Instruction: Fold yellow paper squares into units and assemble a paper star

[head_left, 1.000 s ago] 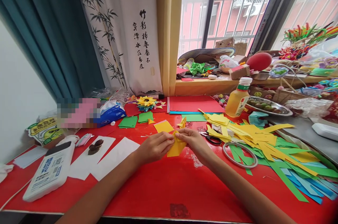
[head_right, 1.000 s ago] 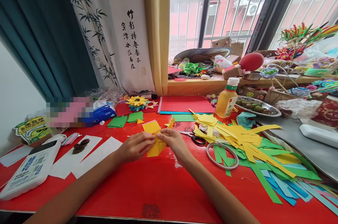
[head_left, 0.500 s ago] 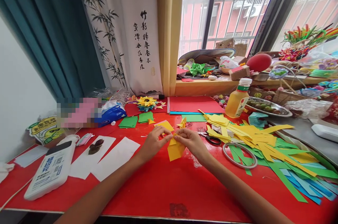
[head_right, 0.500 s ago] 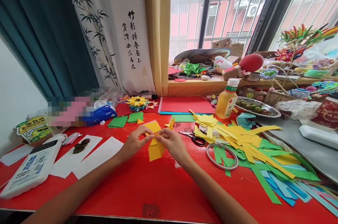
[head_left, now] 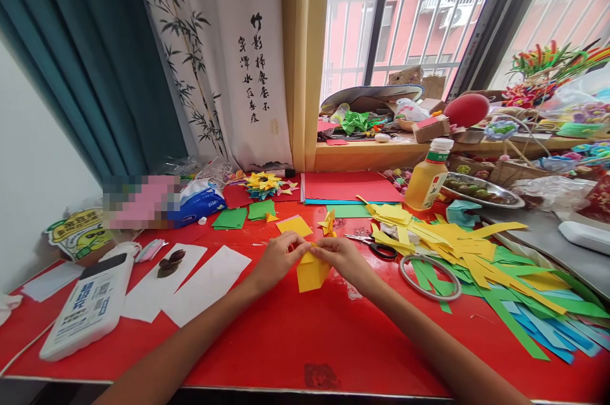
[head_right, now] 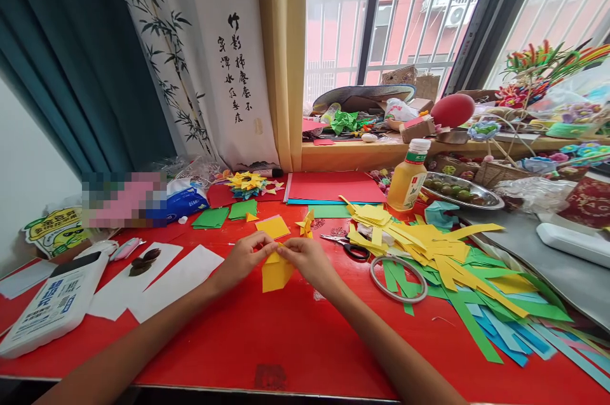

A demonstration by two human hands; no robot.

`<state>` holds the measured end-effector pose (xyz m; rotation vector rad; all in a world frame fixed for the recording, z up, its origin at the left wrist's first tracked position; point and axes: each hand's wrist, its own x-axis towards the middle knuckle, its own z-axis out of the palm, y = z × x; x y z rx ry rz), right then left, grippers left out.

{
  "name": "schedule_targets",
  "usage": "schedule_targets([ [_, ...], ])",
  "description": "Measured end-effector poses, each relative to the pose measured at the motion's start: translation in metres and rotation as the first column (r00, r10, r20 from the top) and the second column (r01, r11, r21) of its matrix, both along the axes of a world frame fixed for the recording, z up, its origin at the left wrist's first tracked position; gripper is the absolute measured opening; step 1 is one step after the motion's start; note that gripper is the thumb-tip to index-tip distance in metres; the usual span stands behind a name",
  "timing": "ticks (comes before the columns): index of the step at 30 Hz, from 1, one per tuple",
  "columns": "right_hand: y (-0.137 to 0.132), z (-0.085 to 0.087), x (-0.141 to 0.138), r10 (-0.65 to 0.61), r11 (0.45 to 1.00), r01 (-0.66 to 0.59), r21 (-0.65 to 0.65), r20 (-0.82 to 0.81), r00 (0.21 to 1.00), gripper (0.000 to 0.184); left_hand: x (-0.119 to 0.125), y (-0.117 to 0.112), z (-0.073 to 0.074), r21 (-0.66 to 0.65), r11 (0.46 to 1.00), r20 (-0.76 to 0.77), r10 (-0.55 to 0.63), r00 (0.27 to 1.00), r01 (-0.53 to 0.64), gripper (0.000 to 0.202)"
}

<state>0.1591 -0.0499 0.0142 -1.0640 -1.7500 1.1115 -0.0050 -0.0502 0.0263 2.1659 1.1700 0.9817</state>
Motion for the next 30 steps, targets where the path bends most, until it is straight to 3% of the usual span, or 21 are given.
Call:
schedule_targets([
  [4, -0.001, 0.006, 0.002, -0.077, 0.997, 0.077, -0.012, -0.095, 0.992, 0.026, 0.000, 0.000, 0.002, -0.081, 0.997, 0.012, -0.012, 1.000, 0.013, 0.028],
  [11, 0.004, 0.005, 0.006, -0.098, 0.995, 0.094, -0.032, -0.190, 0.977, 0.026, 0.000, 0.002, 0.002, -0.137, 0.990, 0.091, -0.021, 0.996, 0.033, 0.026],
  [18, 0.004, 0.005, 0.004, -0.051, 0.986, 0.008, -0.164, -0.259, 0.964, 0.034, -0.003, 0.004, -0.003, -0.145, 0.989, 0.138, 0.047, 0.989, -0.027, 0.025],
  [21, 0.005, 0.009, 0.008, -0.034, 0.991, 0.001, -0.133, -0.245, 0.969, 0.038, -0.005, 0.008, -0.006, -0.161, 0.984, 0.168, 0.101, 0.981, -0.074, 0.026],
  [26, 0.004, 0.014, 0.013, 0.141, 0.971, -0.183, -0.155, -0.248, 0.959, 0.032, -0.007, 0.015, -0.009, -0.166, 0.979, 0.205, 0.151, 0.967, -0.118, 0.029],
  [30, 0.007, 0.012, 0.013, 0.078, 0.977, -0.118, -0.178, -0.215, 0.973, 0.032, -0.007, 0.017, -0.010, -0.188, 0.980, 0.222, 0.099, 0.970, -0.057, 0.028],
])
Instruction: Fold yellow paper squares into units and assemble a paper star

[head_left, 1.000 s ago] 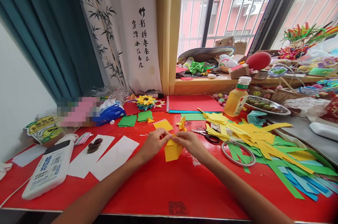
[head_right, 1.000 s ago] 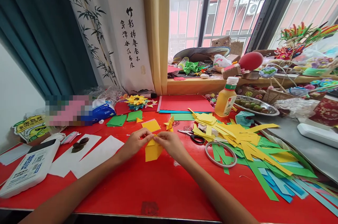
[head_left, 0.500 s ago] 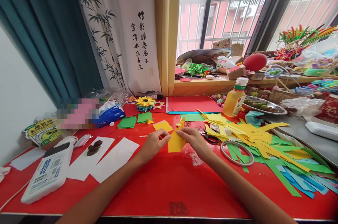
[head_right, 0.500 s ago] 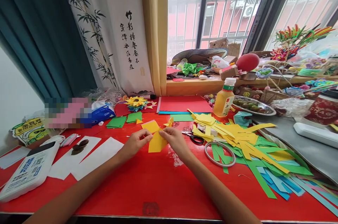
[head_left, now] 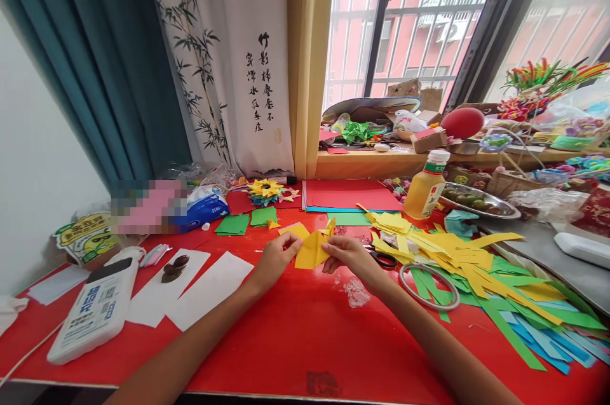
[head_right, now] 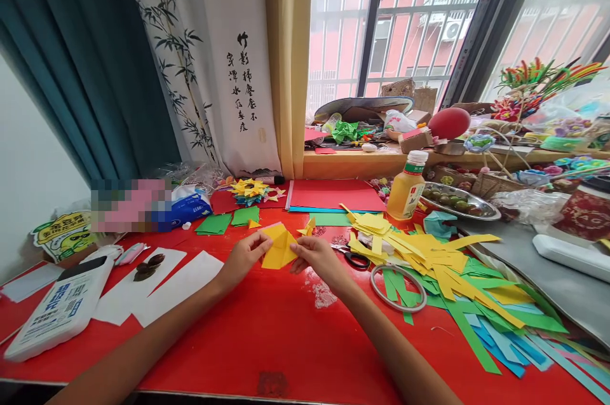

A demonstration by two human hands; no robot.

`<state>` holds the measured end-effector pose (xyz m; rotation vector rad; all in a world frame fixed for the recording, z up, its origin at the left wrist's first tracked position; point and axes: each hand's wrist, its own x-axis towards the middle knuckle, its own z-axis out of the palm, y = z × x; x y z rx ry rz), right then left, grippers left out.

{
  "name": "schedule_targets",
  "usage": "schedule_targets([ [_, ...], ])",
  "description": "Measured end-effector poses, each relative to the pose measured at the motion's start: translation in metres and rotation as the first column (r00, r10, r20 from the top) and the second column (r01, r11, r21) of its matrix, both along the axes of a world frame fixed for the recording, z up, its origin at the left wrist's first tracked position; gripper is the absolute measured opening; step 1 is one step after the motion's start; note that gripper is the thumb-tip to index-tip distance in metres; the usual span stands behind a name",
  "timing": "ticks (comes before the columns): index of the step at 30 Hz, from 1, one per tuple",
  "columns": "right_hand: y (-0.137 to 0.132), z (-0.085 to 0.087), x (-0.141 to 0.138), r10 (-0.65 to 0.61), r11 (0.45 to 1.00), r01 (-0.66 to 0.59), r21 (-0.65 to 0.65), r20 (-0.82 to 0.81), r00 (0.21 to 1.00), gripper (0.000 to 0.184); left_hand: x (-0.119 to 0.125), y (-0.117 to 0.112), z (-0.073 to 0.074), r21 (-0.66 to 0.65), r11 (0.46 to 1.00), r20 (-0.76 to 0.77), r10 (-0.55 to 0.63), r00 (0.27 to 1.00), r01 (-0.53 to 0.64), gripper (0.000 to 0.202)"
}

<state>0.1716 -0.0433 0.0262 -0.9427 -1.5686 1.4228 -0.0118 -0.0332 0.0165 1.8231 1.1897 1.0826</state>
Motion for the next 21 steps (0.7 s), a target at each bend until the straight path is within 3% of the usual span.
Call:
schedule_targets([
  [4, 0.000, -0.004, 0.000, -0.024, 0.998, 0.019, 0.063, 0.084, 0.996, 0.029, 0.003, -0.003, 0.001, -0.002, 0.994, -0.035, -0.113, 0.993, 0.113, 0.023],
  [8, -0.001, -0.008, -0.003, 0.012, 0.991, -0.041, 0.131, 0.210, 0.978, 0.028, 0.004, -0.005, -0.001, 0.017, 0.990, -0.060, -0.135, 0.989, 0.137, 0.022],
  [12, 0.001, -0.012, -0.004, -0.007, 0.995, -0.007, 0.102, 0.138, 0.990, 0.025, 0.003, 0.000, -0.005, -0.068, 0.995, 0.061, -0.072, 0.996, 0.076, 0.024],
  [15, 0.004, -0.011, -0.002, -0.050, 0.997, 0.046, 0.062, 0.064, 0.997, 0.025, 0.002, 0.002, -0.003, -0.167, 0.981, 0.162, -0.076, 0.984, 0.103, 0.025],
  [18, 0.006, -0.010, 0.001, -0.080, 0.995, 0.075, 0.061, 0.083, 0.993, 0.024, 0.002, 0.000, 0.003, -0.266, 0.951, 0.173, -0.113, 0.978, 0.157, 0.030],
  [21, 0.004, -0.010, 0.002, -0.059, 0.992, 0.042, 0.115, 0.150, 0.987, 0.024, 0.004, -0.003, 0.006, -0.257, 0.951, 0.165, -0.131, 0.978, 0.171, 0.032],
])
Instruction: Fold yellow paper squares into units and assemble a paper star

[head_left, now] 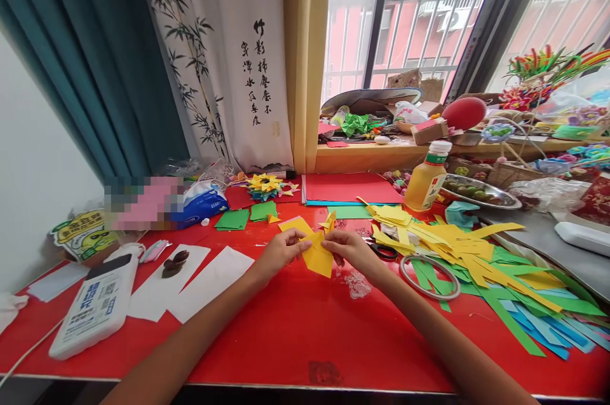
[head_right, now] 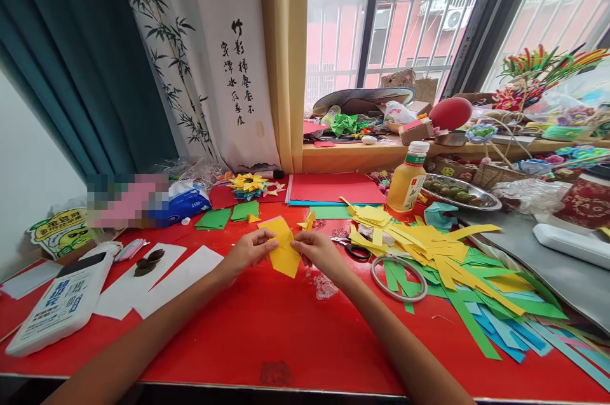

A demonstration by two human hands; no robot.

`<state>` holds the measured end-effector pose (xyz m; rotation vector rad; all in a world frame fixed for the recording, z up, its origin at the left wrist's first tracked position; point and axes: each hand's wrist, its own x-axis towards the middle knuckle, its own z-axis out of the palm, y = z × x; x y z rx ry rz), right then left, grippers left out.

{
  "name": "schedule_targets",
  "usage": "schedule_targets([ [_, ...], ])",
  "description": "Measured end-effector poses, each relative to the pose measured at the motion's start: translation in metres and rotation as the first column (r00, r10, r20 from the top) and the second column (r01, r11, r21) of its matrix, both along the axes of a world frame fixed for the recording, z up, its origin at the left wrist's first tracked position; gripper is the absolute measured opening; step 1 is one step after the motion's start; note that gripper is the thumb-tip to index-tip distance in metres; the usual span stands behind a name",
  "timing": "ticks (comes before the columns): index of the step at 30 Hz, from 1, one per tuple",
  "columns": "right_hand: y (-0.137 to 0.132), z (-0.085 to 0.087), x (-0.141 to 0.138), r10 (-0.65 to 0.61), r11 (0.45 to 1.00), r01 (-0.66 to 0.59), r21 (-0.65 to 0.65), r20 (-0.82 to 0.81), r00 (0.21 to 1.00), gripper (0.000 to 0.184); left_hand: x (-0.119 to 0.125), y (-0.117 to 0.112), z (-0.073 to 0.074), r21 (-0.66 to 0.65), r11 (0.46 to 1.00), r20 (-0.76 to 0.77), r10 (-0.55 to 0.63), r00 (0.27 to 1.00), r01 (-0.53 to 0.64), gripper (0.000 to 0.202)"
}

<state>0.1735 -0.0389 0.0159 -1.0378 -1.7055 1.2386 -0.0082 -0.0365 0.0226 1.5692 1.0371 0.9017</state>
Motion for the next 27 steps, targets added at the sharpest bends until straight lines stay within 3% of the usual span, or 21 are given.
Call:
schedule_targets([
  [4, -0.004, 0.003, -0.002, -0.017, 1.000, 0.017, 0.000, -0.009, 1.000, 0.027, 0.001, -0.001, -0.003, 0.051, 0.999, 0.025, 0.001, 1.000, -0.002, 0.032],
  [7, -0.008, 0.007, -0.005, -0.054, 0.998, 0.051, -0.037, -0.091, 0.994, 0.032, 0.001, 0.000, -0.006, 0.030, 0.995, 0.103, 0.093, 0.990, -0.096, 0.032],
  [10, -0.011, 0.004, -0.010, 0.015, 0.997, -0.023, -0.072, -0.116, 0.993, 0.032, 0.002, -0.003, -0.007, 0.050, 0.983, 0.131, 0.170, 0.977, -0.178, 0.031],
  [13, -0.011, -0.005, -0.017, 0.051, 0.992, -0.063, -0.106, -0.114, 0.992, 0.030, 0.004, -0.008, -0.008, 0.049, 0.987, 0.098, 0.147, 0.984, -0.153, 0.030],
  [17, -0.007, -0.010, -0.018, -0.038, 0.989, 0.006, -0.150, -0.212, 0.977, 0.027, 0.008, -0.012, -0.007, -0.005, 0.995, 0.015, 0.097, 0.995, -0.097, 0.027],
  [23, -0.002, -0.003, -0.005, 0.072, 0.975, -0.090, -0.202, -0.090, 0.993, 0.028, 0.006, -0.009, -0.004, 0.074, 0.987, 0.128, 0.130, 0.983, -0.140, 0.029],
  [27, -0.006, -0.002, -0.005, 0.067, 0.967, -0.111, -0.228, -0.191, 0.979, 0.025, 0.004, -0.006, -0.006, 0.118, 0.982, 0.154, 0.130, 0.980, -0.149, 0.025],
])
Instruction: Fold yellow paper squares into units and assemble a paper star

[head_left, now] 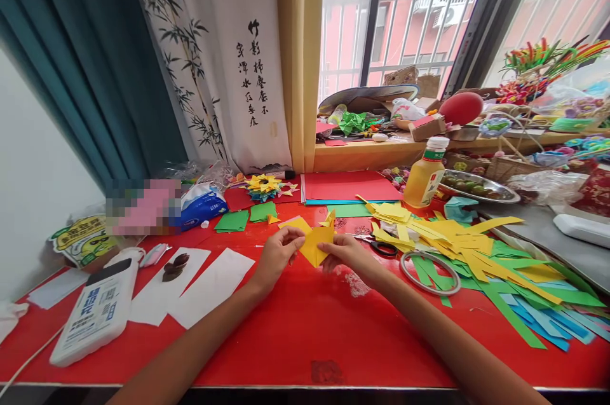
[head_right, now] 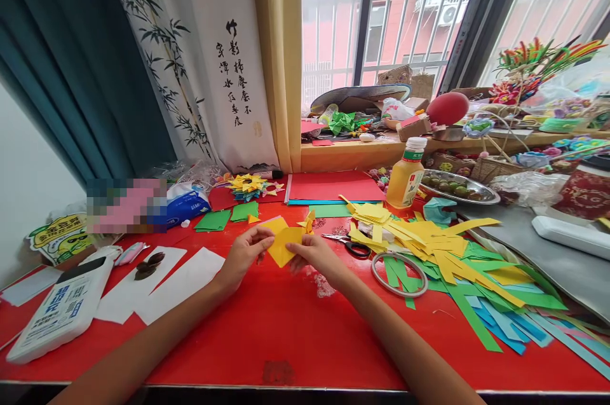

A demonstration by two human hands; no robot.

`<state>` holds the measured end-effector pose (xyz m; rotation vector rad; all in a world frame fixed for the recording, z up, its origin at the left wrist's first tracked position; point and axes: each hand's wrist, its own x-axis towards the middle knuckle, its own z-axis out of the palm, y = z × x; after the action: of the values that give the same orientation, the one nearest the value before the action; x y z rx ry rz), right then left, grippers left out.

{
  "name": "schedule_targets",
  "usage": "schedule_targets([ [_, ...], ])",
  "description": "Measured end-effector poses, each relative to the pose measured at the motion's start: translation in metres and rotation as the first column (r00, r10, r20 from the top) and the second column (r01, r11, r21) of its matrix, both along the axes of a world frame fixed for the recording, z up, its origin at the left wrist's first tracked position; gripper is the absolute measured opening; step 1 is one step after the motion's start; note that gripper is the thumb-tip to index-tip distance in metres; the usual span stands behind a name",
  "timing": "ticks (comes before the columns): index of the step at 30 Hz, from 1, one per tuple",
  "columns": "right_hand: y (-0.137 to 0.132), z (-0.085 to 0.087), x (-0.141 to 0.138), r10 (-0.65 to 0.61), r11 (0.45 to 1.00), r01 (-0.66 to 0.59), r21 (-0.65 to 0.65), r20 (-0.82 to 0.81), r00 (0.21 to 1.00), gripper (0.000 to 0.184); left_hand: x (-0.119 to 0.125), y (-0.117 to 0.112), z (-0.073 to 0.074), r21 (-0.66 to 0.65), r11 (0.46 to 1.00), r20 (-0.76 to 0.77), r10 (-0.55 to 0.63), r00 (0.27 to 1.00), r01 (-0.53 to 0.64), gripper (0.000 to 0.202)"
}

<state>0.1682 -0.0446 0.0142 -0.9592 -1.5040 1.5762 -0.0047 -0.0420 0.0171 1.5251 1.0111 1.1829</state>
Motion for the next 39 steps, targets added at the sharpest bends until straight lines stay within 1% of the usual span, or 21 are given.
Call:
schedule_targets([
  [3, -0.0020, 0.0009, -0.0014, -0.090, 0.996, 0.090, -0.007, -0.103, 0.991, 0.027, 0.0009, 0.0019, -0.0026, 0.005, 1.000, 0.093, 0.028, 0.995, -0.028, 0.028],
  [6, -0.0016, 0.0019, -0.0012, -0.136, 0.991, 0.137, 0.001, -0.131, 0.982, 0.027, 0.0020, 0.0023, -0.0054, -0.004, 1.000, 0.090, 0.001, 0.996, -0.001, 0.033],
  [8, -0.0008, 0.0025, -0.0010, -0.137, 0.990, 0.141, 0.026, -0.121, 0.983, 0.027, 0.0021, 0.0016, -0.0068, -0.001, 1.000, 0.036, -0.015, 0.999, 0.015, 0.034],
  [11, 0.0001, 0.0030, -0.0014, -0.117, 0.991, 0.120, 0.052, -0.058, 0.991, 0.028, 0.0019, -0.0004, -0.0070, 0.023, 0.999, -0.054, -0.042, 0.998, 0.043, 0.025],
  [13, -0.0001, 0.0029, -0.0023, -0.105, 0.993, 0.107, 0.056, -0.035, 0.994, 0.029, 0.0020, -0.0015, -0.0059, 0.029, 0.997, -0.081, -0.065, 0.995, 0.067, 0.023],
  [16, -0.0010, 0.0028, -0.0038, -0.120, 0.990, 0.123, 0.064, -0.042, 0.992, 0.031, 0.0025, -0.0018, -0.0041, 0.004, 0.996, -0.077, -0.088, 0.993, 0.088, 0.025],
  [18, -0.0014, 0.0028, -0.0044, -0.142, 0.987, 0.145, 0.075, -0.044, 0.989, 0.031, 0.0023, -0.0010, -0.0038, -0.005, 0.997, -0.076, -0.076, 0.994, 0.076, 0.027],
  [20, -0.0016, 0.0028, -0.0045, -0.143, 0.986, 0.145, 0.086, -0.027, 0.989, 0.031, 0.0014, 0.0001, -0.0041, 0.008, 0.999, -0.085, -0.034, 0.996, 0.035, 0.027],
  [23, -0.0016, 0.0023, -0.0042, -0.112, 0.990, 0.111, 0.089, 0.013, 0.994, 0.029, -0.0003, 0.0013, -0.0040, 0.032, 0.999, -0.077, 0.023, 0.997, -0.021, 0.027],
  [25, -0.0012, 0.0014, -0.0037, -0.113, 0.989, 0.113, 0.094, -0.003, 0.994, 0.027, -0.0007, 0.0011, -0.0033, 0.022, 1.000, -0.056, 0.014, 0.998, -0.013, 0.029],
  [28, 0.0005, -0.0005, -0.0023, -0.154, 0.979, 0.161, 0.126, -0.069, 0.986, 0.026, -0.0002, -0.0003, -0.0018, 0.005, 0.999, -0.051, -0.036, 0.998, 0.036, 0.029],
  [30, 0.0019, -0.0013, -0.0009, -0.169, 0.974, 0.178, 0.143, -0.074, 0.983, 0.025, 0.0001, -0.0011, -0.0015, 0.012, 0.999, -0.061, -0.052, 0.997, 0.053, 0.029],
  [34, 0.0021, 0.0004, 0.0003, -0.145, 0.979, 0.146, 0.140, -0.018, 0.989, 0.024, -0.0009, 0.0000, -0.0036, 0.031, 0.999, -0.060, -0.002, 0.998, 0.004, 0.029],
  [37, 0.0010, 0.0023, -0.0013, -0.167, 0.974, 0.170, 0.148, -0.032, 0.985, 0.024, -0.0017, 0.0018, -0.0057, 0.024, 0.999, -0.030, 0.033, 0.999, -0.032, 0.030],
  [39, 0.0004, 0.0030, -0.0026, -0.190, 0.968, 0.196, 0.156, -0.056, 0.980, 0.026, -0.0014, 0.0019, -0.0059, 0.009, 1.000, -0.006, 0.024, 1.000, -0.024, 0.030],
])
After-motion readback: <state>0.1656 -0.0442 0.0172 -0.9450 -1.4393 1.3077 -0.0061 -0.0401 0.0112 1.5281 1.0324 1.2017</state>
